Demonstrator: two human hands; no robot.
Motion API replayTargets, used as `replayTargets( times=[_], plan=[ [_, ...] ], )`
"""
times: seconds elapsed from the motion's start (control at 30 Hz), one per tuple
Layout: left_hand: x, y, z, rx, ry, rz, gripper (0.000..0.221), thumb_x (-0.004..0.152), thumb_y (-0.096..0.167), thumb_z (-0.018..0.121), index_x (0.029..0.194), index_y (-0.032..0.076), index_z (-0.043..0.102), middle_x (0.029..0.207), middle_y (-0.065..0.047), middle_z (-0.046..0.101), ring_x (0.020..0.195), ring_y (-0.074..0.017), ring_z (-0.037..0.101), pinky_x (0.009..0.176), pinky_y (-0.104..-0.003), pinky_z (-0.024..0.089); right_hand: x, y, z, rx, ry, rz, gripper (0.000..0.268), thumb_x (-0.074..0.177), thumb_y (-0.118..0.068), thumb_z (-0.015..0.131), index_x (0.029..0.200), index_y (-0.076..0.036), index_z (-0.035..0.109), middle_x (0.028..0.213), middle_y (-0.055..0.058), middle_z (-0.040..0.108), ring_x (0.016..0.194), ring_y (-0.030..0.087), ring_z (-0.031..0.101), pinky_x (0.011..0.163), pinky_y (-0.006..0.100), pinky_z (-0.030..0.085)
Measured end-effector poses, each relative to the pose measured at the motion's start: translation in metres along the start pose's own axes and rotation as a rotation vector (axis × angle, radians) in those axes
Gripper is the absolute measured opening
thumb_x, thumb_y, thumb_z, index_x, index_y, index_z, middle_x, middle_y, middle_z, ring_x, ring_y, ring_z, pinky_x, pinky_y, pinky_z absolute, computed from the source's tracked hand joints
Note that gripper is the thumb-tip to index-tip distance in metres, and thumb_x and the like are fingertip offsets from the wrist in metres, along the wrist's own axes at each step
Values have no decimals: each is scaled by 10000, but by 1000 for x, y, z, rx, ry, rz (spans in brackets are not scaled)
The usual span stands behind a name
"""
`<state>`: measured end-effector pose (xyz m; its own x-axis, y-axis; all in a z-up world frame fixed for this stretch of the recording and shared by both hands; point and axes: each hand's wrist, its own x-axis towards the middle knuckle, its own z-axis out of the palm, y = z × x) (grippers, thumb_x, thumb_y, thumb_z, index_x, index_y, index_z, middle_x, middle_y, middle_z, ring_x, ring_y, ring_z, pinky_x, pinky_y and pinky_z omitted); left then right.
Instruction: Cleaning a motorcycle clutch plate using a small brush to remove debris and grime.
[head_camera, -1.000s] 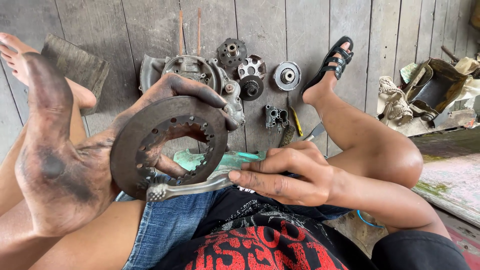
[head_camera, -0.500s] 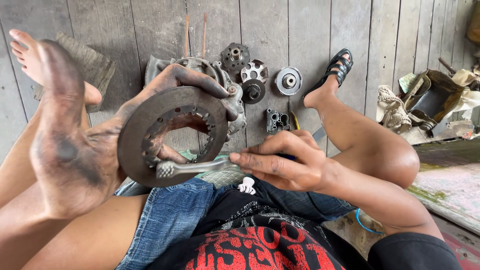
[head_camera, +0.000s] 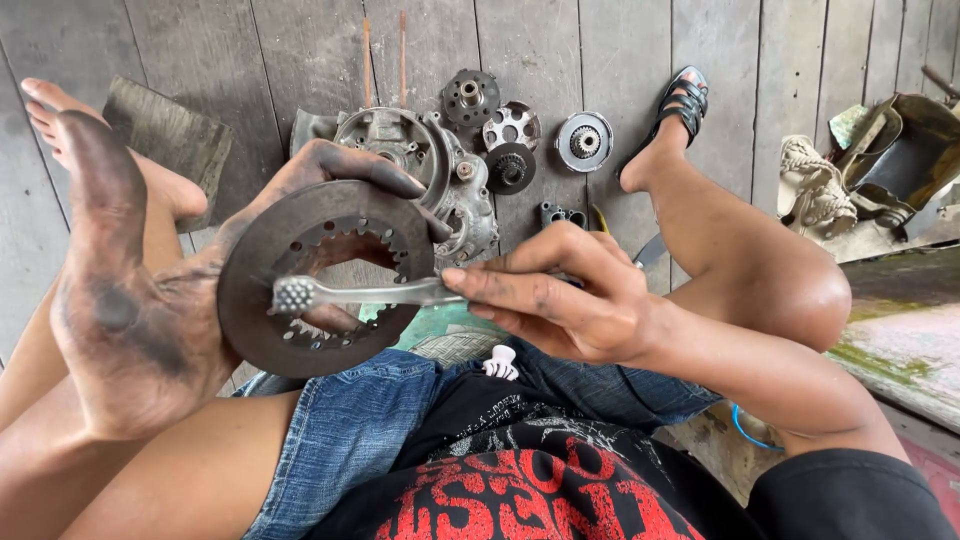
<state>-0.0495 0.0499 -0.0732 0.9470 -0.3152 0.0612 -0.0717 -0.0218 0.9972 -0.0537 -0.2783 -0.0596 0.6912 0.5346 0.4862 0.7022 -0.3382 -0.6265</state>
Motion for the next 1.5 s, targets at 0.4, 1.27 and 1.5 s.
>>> replayTargets(
  times=[0.4,1.27,1.5],
  plan=[
    [38,40,4,-467,-260,-346,726,920,335,543,1536,46,288,1537,-123,369,1427,-255,361,1207,-466,307,2,0,-6,59,-16,118,276,913,-5,813,1174,-7,724,985,43,535,670,71,429,573,188,441],
    [39,28,38,-995,-266,-509,968,922,690,358,1597,13,201,1538,-246,451,1319,-403,548,901,-455,597,-4,-3,6,43,9,196,321,895,-10,810,1199,-14,708,948,38,537,706,95,454,572,210,415],
    [54,49,49,-865,-266,-642,1021,773,785,267,1447,50,481,1315,-169,654,1147,-260,639,695,-260,491,-4,-5,12,116,-77,133,337,890,44,794,1207,-41,720,979,23,553,688,67,490,589,189,444]
  ],
)
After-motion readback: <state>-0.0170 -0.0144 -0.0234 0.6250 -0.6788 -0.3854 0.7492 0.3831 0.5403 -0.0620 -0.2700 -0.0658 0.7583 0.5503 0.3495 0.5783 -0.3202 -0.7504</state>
